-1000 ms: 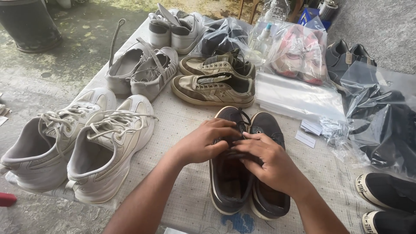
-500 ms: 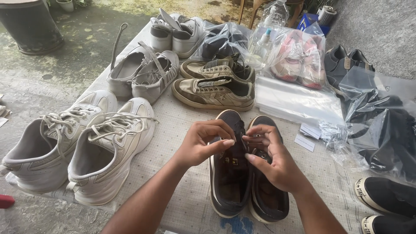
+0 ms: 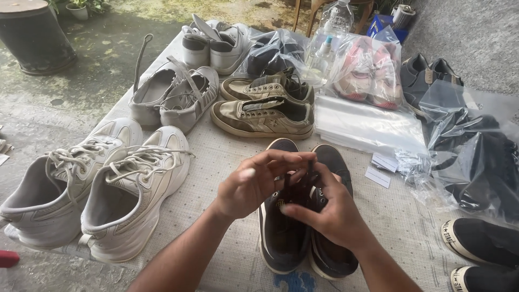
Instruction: The person removes a pair of black canvas shoes from a plastic bag, places them on a table, and inspects them by removing the laces, turning the shoes over, and examining the soles and sides. The person then re-laces the shoes and continues to handle them.
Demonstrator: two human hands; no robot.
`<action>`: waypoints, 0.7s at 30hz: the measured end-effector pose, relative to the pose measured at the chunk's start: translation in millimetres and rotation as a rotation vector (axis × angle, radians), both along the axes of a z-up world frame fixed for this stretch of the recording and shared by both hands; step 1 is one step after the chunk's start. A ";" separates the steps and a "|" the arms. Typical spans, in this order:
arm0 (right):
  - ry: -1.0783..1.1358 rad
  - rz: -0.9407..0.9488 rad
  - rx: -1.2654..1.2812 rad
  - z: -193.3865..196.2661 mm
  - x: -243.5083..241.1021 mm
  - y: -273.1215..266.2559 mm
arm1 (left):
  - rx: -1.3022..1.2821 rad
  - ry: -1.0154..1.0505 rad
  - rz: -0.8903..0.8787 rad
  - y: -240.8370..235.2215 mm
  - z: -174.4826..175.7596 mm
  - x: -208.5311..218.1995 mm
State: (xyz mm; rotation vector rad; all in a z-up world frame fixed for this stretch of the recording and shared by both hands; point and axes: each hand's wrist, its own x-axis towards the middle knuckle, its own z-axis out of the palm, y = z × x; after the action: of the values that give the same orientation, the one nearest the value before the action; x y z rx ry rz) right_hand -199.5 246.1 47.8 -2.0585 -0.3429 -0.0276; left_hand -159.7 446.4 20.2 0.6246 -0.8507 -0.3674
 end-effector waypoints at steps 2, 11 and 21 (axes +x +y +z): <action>0.100 -0.073 0.059 -1.1 0.5 5.1 | -0.008 -0.014 -0.020 1.2 2.7 -5.1; 0.017 0.022 0.258 -25.4 11.0 -11.8 | 0.095 0.000 0.407 -8.7 -4.8 1.8; -0.119 0.149 0.402 -12.1 -1.8 -13.4 | 0.583 -0.301 0.505 -20.1 3.9 -14.8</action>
State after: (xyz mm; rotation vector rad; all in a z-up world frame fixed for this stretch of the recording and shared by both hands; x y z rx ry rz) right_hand -201.2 232.7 35.7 -1.6333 -0.5199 -0.1194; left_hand -174.5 426.3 24.1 1.4298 -0.8348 -0.0508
